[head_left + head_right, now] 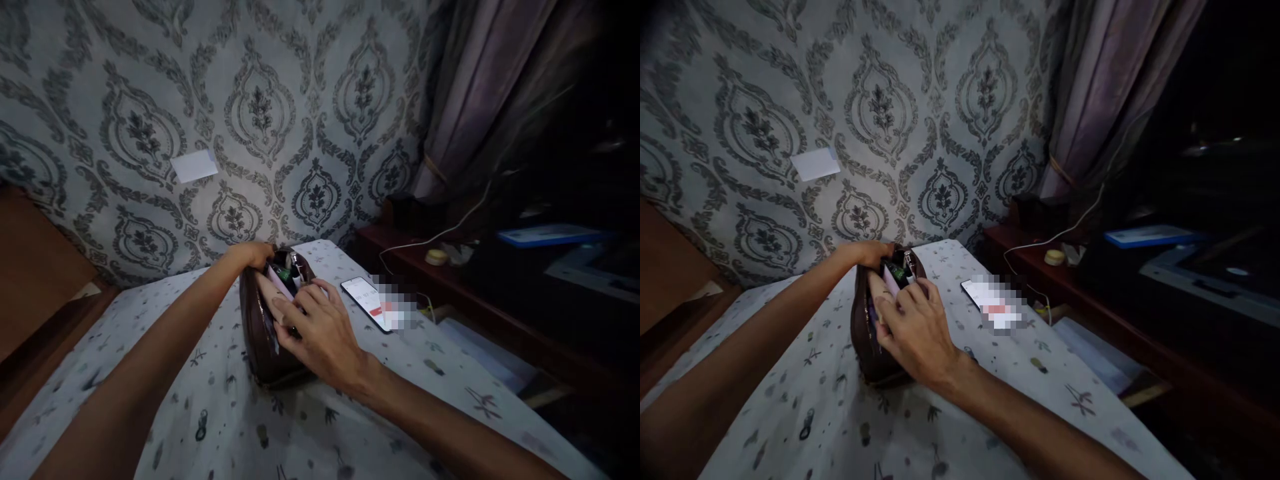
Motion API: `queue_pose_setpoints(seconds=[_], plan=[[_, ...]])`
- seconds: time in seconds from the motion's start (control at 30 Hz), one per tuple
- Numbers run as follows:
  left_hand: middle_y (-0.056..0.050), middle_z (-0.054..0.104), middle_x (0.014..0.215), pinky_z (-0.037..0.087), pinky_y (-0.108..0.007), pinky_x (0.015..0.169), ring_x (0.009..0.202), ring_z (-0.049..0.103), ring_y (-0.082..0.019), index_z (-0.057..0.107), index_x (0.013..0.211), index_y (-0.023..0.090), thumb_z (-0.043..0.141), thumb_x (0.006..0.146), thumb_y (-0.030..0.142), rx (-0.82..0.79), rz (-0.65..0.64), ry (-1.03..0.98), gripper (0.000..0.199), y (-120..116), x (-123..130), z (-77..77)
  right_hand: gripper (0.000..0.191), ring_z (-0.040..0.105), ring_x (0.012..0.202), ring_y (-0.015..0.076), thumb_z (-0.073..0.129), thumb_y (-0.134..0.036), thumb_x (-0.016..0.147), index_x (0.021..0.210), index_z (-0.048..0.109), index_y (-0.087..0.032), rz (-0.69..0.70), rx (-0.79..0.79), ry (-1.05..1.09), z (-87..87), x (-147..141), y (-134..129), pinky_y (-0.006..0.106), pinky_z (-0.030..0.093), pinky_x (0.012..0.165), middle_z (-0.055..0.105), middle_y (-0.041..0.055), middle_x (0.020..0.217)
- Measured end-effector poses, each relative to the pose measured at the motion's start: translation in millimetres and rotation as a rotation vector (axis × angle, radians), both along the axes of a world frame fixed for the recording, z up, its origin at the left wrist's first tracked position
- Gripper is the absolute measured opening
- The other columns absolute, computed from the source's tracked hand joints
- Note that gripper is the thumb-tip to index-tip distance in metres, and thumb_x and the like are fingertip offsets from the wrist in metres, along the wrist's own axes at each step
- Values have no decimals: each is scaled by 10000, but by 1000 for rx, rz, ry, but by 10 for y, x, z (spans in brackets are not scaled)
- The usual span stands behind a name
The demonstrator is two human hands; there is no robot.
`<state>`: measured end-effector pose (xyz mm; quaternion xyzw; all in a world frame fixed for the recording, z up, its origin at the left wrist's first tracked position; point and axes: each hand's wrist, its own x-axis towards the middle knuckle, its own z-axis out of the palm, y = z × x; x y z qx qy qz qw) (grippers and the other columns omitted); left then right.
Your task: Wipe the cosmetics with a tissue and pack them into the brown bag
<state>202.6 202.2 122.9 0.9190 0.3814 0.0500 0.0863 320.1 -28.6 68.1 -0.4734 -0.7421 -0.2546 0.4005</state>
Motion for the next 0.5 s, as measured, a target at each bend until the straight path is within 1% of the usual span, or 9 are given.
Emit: queue_pose_setpoints(seconds=[0.03,0.07,0.1,0.13,0.2,0.33,0.43,0.47,0.5], plan=[[-69,773,832,531,-354,809,821,700,-271,764,863,232,698,565,141,24,-39,237,319,-43,21,59,160,561,848,217,641,-212,842,991,699,-205,-1,10,2,-13,0,-5,411,398,997,661,48,801],[-91,780,943,527,-371,824,893,703,-290,764,957,241,687,607,142,77,-68,410,372,-91,34,113,161,563,850,217,651,-219,841,992,701,-200,0,17,3,-26,-1,-11,414,392,1007,663,47,801],[-100,774,1037,522,-379,837,955,700,-298,754,1035,261,663,659,145,140,-86,513,404,-141,41,159,166,565,855,219,661,-228,839,998,700,-196,1,20,3,-39,-2,-15,419,386,1019,667,48,806],[-99,766,1088,518,-379,844,993,696,-298,744,1083,281,634,701,144,198,-91,540,420,-189,42,193,171,566,860,222,667,-235,839,1001,699,-193,-2,22,0,-50,-7,-19,426,379,1030,672,49,812],[-80,764,1103,511,-363,852,1020,693,-280,733,1119,316,603,743,141,263,-91,539,435,-265,37,229,148,565,862,228,672,-252,842,975,691,-189,-17,21,-2,-64,-29,-20,439,369,1045,680,52,815],[-68,767,1081,506,-340,830,1000,693,-273,742,1098,314,654,716,176,292,-98,530,415,-316,19,215,97,560,820,232,684,-282,834,851,646,-195,-46,-17,6,-53,-141,-12,456,356,1048,675,52,762],[-53,764,1092,501,-313,801,971,692,-259,735,1096,302,663,690,174,224,-95,497,433,-284,-9,193,109,568,830,238,691,-285,826,840,618,-204,-60,-73,27,-35,-227,-13,463,340,1058,687,57,776],[-42,766,1084,497,-298,792,958,690,-248,734,1090,297,659,678,159,186,-102,461,441,-270,-27,191,115,572,838,240,691,-290,829,844,613,-206,-64,-93,33,-32,-240,-15,463,334,1062,693,59,786],[-28,772,1048,493,-282,781,930,690,-234,740,1058,288,654,666,144,160,-104,384,427,-256,-52,193,122,577,843,242,690,-297,835,852,610,-207,-65,-111,38,-32,-245,-17,462,330,1065,697,59,790]])
